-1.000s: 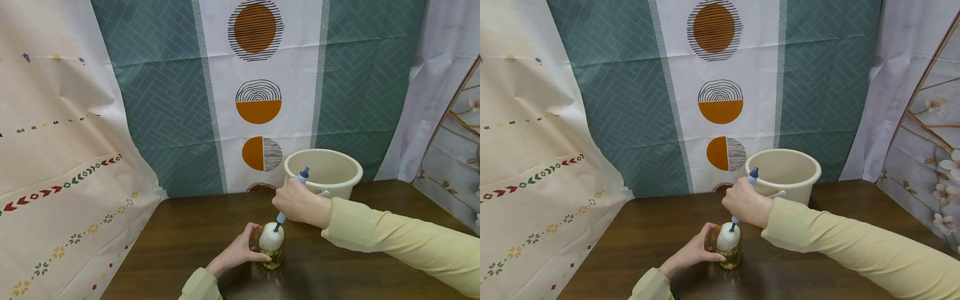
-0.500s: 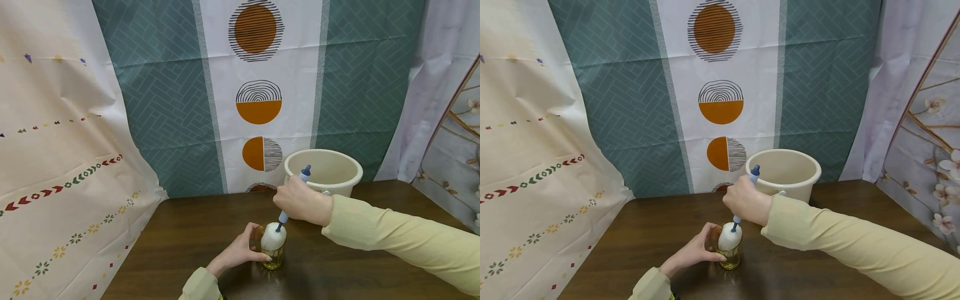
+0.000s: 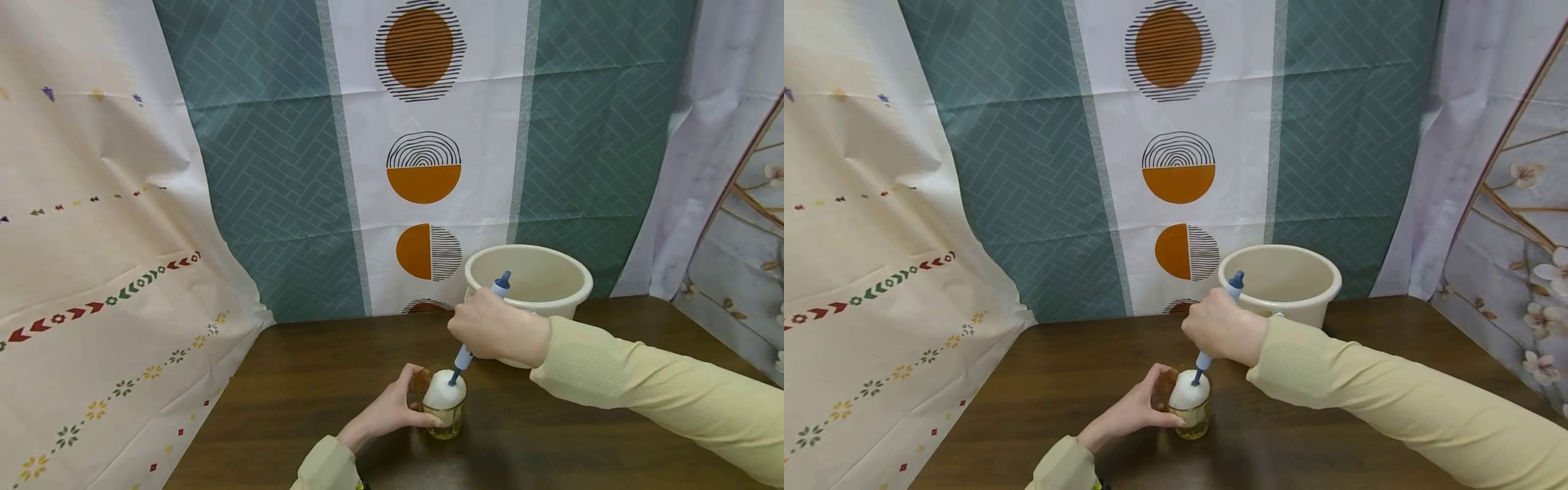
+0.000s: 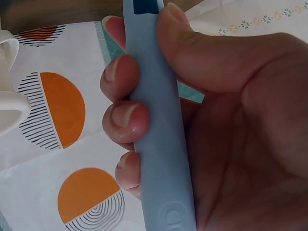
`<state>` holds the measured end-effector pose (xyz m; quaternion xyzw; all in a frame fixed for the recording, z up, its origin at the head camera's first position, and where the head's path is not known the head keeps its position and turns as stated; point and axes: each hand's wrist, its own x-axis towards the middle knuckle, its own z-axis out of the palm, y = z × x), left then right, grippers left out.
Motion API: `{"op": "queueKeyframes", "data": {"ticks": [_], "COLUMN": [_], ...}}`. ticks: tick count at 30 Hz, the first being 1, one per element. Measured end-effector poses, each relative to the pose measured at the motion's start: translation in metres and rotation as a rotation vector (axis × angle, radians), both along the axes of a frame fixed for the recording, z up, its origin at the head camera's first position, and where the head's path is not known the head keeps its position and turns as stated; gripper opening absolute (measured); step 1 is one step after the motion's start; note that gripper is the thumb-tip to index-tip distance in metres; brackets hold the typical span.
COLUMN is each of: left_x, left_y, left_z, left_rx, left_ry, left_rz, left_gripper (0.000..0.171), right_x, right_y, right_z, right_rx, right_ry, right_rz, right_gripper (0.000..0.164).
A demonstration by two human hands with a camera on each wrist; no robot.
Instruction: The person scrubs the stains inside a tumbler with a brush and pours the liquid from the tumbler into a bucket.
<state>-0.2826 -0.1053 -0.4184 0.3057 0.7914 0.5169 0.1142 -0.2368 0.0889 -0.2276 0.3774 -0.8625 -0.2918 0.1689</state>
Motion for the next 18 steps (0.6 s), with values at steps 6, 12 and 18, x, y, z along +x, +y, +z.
{"op": "queueKeyframes", "data": {"ticks": [6, 12, 18], "left_x": [-0.0001, -0.0003, 0.0013], "left_y": [-0.0009, -0.0014, 0.0003], "left_z": [0.0, 0.0007, 0.0025], "left_rx": [0.004, -0.006, 0.011], "left_ry": [0.002, -0.005, -0.011], "left_rz": [-0.006, 0.005, 0.002], "left_gripper": [0.067, 0.068, 0.066], "right_x": [-0.0024, -0.0055, -0.0066], "right_y": [-0.001, 0.0017, 0.0032], "right_z": [0.0006, 0.0018, 0.0037], "right_rx": [0.004, -0.018, -0.026], "right_ry": [-0.011, -0.009, 0.013], "right_rz": [0.01, 0.042, 0.043], "right_gripper": [0.02, 0.021, 0.023]}}
